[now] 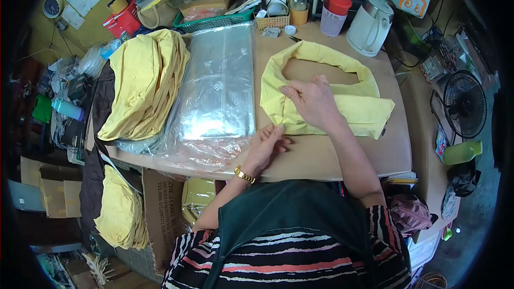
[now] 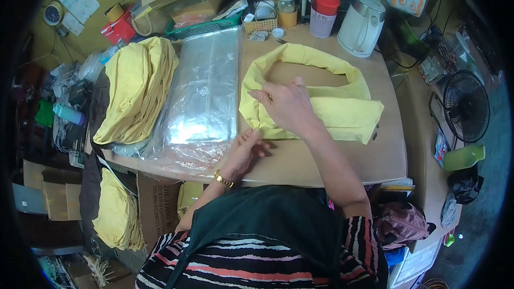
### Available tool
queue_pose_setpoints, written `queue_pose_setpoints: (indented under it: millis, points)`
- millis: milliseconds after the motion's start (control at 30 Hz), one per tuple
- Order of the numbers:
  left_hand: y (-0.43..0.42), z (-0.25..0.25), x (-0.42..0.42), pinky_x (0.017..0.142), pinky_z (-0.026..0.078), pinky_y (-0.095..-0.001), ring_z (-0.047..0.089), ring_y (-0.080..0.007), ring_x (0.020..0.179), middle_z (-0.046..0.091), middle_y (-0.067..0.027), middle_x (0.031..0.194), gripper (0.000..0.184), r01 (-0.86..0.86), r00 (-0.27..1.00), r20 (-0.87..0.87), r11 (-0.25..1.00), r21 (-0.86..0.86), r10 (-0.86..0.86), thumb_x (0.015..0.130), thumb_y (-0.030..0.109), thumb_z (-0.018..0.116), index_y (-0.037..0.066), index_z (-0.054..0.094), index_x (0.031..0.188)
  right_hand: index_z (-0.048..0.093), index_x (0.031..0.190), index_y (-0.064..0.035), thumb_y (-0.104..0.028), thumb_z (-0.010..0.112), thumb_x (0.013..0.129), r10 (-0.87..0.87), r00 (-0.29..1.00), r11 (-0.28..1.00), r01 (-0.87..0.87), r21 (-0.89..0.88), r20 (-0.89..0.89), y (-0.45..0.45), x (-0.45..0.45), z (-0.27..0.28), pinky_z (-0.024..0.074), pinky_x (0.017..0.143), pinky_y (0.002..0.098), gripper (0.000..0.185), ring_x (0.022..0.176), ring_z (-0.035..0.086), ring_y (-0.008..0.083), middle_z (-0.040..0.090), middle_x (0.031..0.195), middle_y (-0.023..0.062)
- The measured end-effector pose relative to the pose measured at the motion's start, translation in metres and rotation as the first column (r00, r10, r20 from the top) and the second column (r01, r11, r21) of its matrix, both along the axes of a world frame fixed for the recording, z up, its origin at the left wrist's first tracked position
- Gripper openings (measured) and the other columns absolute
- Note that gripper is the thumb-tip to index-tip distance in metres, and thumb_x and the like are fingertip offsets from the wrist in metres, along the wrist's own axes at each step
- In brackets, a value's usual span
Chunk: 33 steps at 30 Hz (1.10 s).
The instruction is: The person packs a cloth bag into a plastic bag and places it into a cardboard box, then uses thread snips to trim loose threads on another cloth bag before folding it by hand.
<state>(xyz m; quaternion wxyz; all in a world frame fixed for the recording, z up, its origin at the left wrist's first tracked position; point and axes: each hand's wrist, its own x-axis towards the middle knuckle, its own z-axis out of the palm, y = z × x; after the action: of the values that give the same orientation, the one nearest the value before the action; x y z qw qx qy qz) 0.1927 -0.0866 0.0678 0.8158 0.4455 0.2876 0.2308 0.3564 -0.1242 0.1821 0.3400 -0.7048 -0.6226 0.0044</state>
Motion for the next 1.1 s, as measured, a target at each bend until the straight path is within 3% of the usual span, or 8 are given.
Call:
queue_pose_setpoints:
  millis: [367,433,533,767,967,1033,1067,1100]
  points:
    - [-0.001,-0.01,-0.002,0.059,0.05,-0.0195,0.059,-0.0072,0.064,0.065,-0.0035,0.08,0.017,-0.052,0.996,0.078,0.999,0.006,0.052,0.089,0.016,0.068,0.004,0.06,0.099,0.067,0.07,-0.0073,-0.034,0.064,0.087,0.034,0.999,0.982,-0.035,-0.186,-0.007,-0.011,-0.005,0.014,0.0339,0.078,0.0363,0.032,0.059,0.053,0.0278,0.056,0.057,0.0085]
    - [0.005,-0.007,-0.014,0.072,0.056,-0.0261,0.063,-0.0107,0.08,0.064,-0.0061,0.094,0.02,0.051,0.97,0.238,0.918,-0.392,0.048,0.09,0.012,0.065,0.002,0.057,0.105,0.067,0.071,-0.0073,-0.034,0.065,0.086,0.047,0.999,0.982,-0.049,-0.184,-0.011,-0.01,-0.005,0.013,0.0338,0.078,0.0361,0.031,0.059,0.053,0.0269,0.057,0.058,0.0076]
    - [0.006,0.004,-0.024,0.078,0.058,-0.0291,0.065,-0.0147,0.084,0.063,-0.0074,0.094,0.018,0.087,0.961,0.259,0.783,-0.616,0.097,0.091,0.011,0.062,0.0,0.056,0.103,0.067,0.073,-0.0068,-0.033,0.066,0.085,0.065,0.998,0.988,-0.063,-0.14,0.009,-0.007,-0.007,0.011,0.0339,0.081,0.037,0.029,0.062,0.054,0.0262,0.059,0.062,0.007]
    - [0.007,-0.017,-0.024,0.071,0.058,-0.0228,0.066,-0.0125,0.078,0.065,-0.0069,0.085,0.013,0.079,0.968,0.238,0.807,-0.585,0.078,0.094,0.014,0.059,0.001,0.061,0.094,0.063,0.08,-0.0047,-0.017,0.061,0.086,0.026,0.987,1.0,-0.023,-0.021,0.161,0.006,-0.017,-0.008,0.0356,0.088,0.043,0.014,0.075,0.059,0.0271,0.061,0.076,0.0074]
    - [0.002,0.012,-0.044,0.06,0.05,-0.0229,0.06,-0.0131,0.065,0.063,-0.0062,0.075,0.016,0.012,0.999,-0.033,0.998,0.069,-0.009,0.092,0.016,0.063,0.003,0.059,0.084,0.058,0.079,-0.0073,-0.008,0.063,0.082,0.081,0.974,0.95,-0.14,0.28,0.213,0.013,-0.006,-0.023,0.0411,0.079,0.0394,0.006,0.073,0.059,0.0265,0.061,0.076,0.0071]
    - [0.011,0.052,-0.064,0.062,0.046,-0.0255,0.058,-0.0153,0.065,0.062,-0.0059,0.078,0.02,0.541,0.782,-0.614,0.603,0.586,-0.105,0.089,0.018,0.065,-0.002,0.058,0.092,0.057,0.08,-0.0074,-0.01,0.063,0.082,0.159,0.973,0.949,-0.197,0.244,0.168,0.01,-0.01,-0.032,0.0413,0.077,0.0394,0.006,0.07,0.059,0.0265,0.06,0.074,0.0069]
    - [0.015,0.063,-0.067,0.062,0.046,-0.0255,0.058,-0.0153,0.065,0.062,-0.0059,0.078,0.02,0.544,0.782,-0.614,0.597,0.589,-0.107,0.089,0.018,0.065,-0.002,0.058,0.092,0.057,0.08,-0.0074,-0.011,0.062,0.083,0.23,0.966,0.945,-0.251,0.211,0.117,0.008,-0.014,-0.035,0.0414,0.075,0.0394,0.007,0.068,0.059,0.0265,0.06,0.072,0.0066]
    - [0.017,0.071,-0.07,0.071,0.047,-0.031,0.059,-0.0206,0.075,0.062,-0.0106,0.084,0.03,0.335,0.853,-0.487,0.517,0.788,0.189,0.086,0.024,0.068,-0.002,0.058,0.098,0.057,0.08,-0.0074,-0.011,0.062,0.083,0.228,0.967,0.946,-0.248,0.21,0.117,0.006,-0.019,-0.036,0.0414,0.075,0.0394,0.007,0.068,0.059,0.0265,0.06,0.072,0.0066]
